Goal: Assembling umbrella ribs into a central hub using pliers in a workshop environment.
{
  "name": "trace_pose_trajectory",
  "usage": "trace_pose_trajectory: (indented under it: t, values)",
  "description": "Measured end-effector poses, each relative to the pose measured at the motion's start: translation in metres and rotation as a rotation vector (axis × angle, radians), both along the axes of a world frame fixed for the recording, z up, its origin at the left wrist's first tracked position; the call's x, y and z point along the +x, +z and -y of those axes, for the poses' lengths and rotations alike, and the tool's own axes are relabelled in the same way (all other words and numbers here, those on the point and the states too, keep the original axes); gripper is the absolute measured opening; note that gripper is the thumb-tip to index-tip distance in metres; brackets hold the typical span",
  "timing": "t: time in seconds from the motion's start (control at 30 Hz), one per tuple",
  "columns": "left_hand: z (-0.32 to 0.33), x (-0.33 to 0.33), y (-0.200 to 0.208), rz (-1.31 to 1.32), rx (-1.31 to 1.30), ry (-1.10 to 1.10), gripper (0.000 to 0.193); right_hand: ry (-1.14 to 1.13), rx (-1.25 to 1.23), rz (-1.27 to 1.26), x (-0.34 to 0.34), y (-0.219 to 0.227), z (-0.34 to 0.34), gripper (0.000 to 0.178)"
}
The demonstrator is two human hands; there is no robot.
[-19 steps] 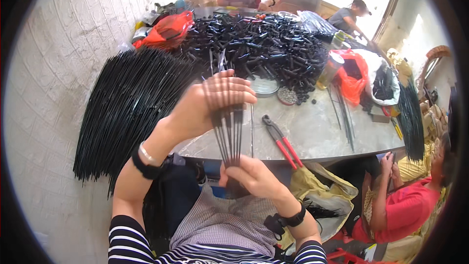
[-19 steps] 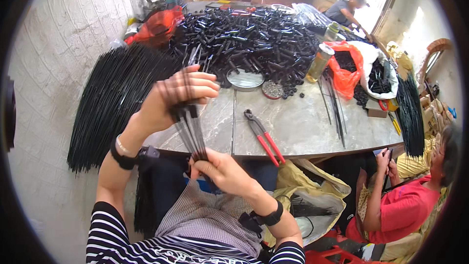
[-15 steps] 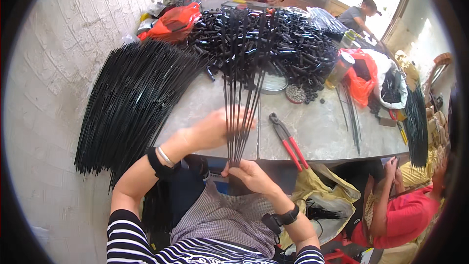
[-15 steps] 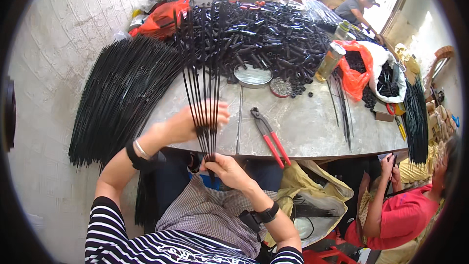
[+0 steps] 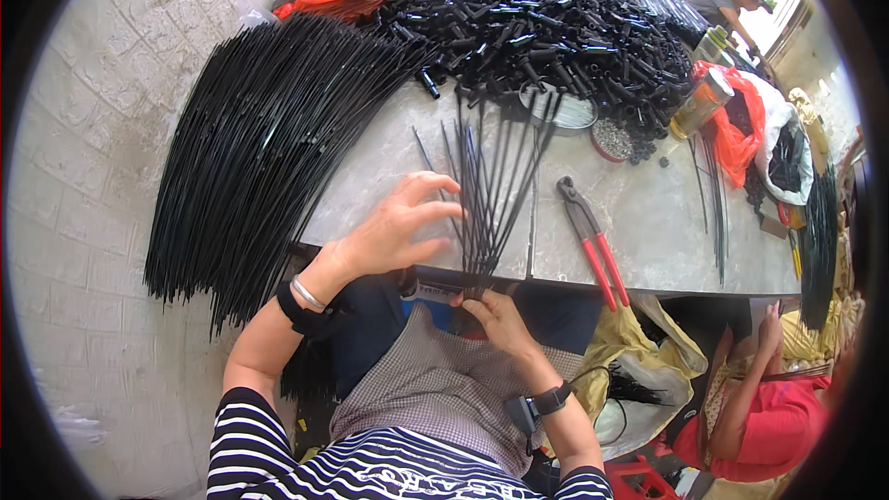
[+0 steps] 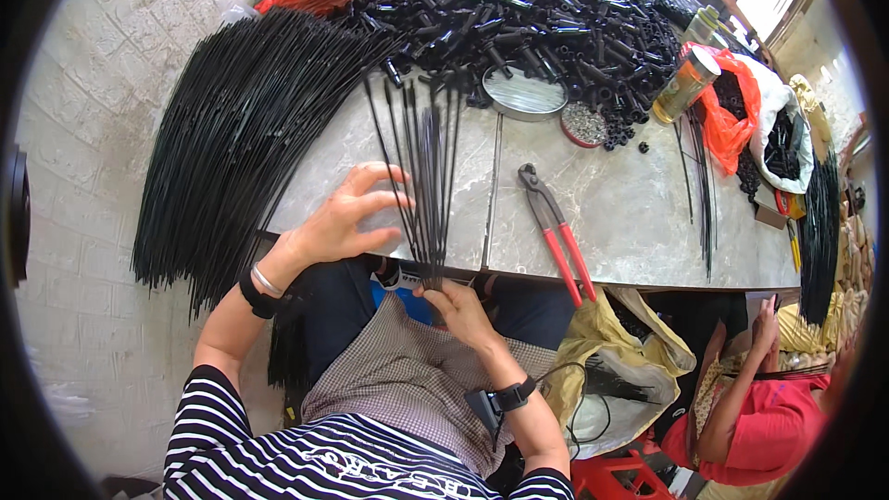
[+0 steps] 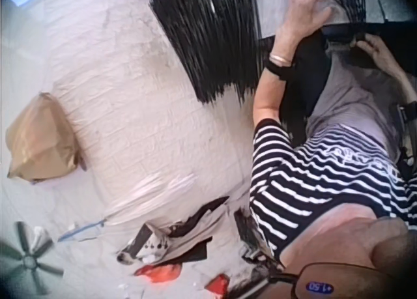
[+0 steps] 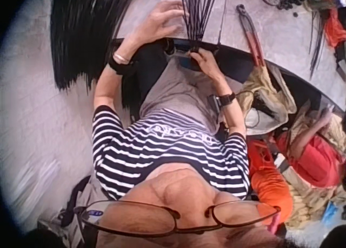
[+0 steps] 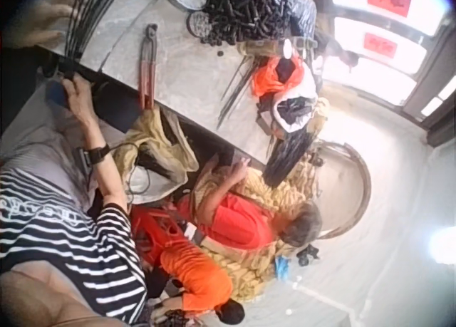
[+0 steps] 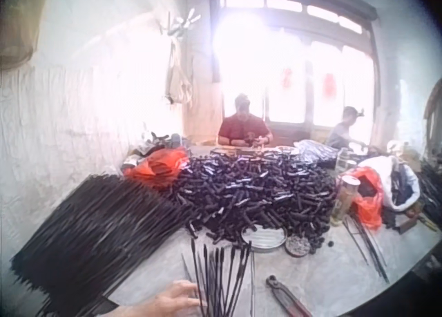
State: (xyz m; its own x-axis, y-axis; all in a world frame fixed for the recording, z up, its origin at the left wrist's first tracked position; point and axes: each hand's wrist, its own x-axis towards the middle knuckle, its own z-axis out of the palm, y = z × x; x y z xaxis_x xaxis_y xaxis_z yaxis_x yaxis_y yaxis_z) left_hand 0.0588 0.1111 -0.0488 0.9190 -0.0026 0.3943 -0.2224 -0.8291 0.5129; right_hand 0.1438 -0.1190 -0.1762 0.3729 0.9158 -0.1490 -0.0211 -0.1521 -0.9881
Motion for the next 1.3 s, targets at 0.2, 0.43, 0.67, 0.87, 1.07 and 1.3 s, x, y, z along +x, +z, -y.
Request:
trace_pose_trajectory:
  t: [0.2, 0.43, 0.67, 0.87, 1.07, 1.3]
  values:
    - [0.007, 0.003, -0.002, 0.049, 0.131, -0.076, 0.022, -0.009, -0.022, 0.039, -0.001, -0.006, -0.003, 0.021]
    - [0.003, 0.013, -0.005, 0.105, 0.357, -0.171, 0.019, -0.006, -0.040, 0.045, -0.003, -0.004, -0.001, 0.020]
    - [-0.001, 0.014, 0.008, 0.193, 0.655, -0.306, 0.018, -0.012, 0.005, 0.041, -0.007, -0.011, -0.003, 0.020]
    - [-0.005, 0.009, 0.010, 0.122, 0.798, -0.223, 0.014, 0.001, 0.027, -0.008, -0.010, -0.016, -0.004, 0.019]
    - [-0.045, 0.007, 0.003, 0.073, 0.792, 0.196, 0.014, 0.000, -0.006, -0.011, -0.014, -0.028, -0.003, 0.020]
    - [-0.059, 0.007, -0.002, 0.059, 0.729, 0.366, 0.013, 0.001, 0.036, -0.031, -0.019, -0.023, -0.006, 0.021]
